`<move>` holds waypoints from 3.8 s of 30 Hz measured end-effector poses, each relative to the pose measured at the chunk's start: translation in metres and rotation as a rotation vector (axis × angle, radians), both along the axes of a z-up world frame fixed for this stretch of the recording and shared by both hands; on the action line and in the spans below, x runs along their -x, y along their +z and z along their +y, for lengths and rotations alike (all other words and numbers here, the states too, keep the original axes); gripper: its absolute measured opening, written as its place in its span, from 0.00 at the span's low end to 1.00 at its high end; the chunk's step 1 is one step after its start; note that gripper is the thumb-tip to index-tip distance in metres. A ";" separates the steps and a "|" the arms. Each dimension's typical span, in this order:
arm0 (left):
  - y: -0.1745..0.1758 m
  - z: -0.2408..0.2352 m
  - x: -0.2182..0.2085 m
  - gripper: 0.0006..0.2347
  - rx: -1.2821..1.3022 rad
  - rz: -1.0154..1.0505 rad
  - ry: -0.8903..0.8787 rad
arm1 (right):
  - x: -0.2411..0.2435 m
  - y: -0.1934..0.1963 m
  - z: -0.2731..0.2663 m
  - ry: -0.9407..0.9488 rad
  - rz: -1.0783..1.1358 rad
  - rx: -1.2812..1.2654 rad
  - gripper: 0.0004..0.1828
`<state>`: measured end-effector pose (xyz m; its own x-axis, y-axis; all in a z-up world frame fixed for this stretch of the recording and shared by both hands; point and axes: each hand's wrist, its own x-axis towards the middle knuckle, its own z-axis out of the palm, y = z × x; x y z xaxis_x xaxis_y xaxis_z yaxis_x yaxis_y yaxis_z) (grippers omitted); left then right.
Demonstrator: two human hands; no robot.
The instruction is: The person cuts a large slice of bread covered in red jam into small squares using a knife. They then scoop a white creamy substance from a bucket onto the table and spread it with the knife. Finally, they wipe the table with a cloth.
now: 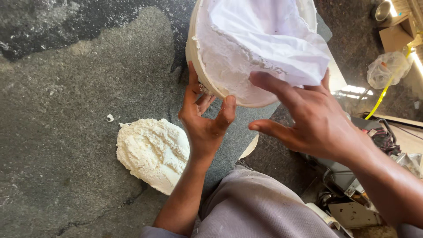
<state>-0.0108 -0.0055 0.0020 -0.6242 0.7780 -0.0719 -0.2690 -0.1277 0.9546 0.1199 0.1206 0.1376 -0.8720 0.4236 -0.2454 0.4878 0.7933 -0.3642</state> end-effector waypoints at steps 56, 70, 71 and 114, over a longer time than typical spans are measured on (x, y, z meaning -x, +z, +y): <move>-0.006 0.002 0.011 0.42 0.211 -0.156 -0.037 | -0.033 0.008 -0.066 -0.163 0.121 0.132 0.19; -0.009 0.005 0.008 0.42 0.212 -0.153 -0.044 | 0.062 -0.018 0.025 0.004 0.158 -0.281 0.37; -0.009 0.004 0.010 0.42 0.198 -0.176 -0.051 | 0.065 -0.032 0.026 0.010 0.063 -0.292 0.38; -0.058 -0.086 -0.141 0.33 0.364 0.789 -0.469 | -0.375 -0.107 -0.196 -1.022 0.754 0.026 0.20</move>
<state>0.1302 -0.0915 -0.0560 -0.2301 0.9718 -0.0516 0.5137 0.1663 0.8417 0.4954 -0.0753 0.0306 -0.0782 0.9858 0.1489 0.5365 0.1675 -0.8271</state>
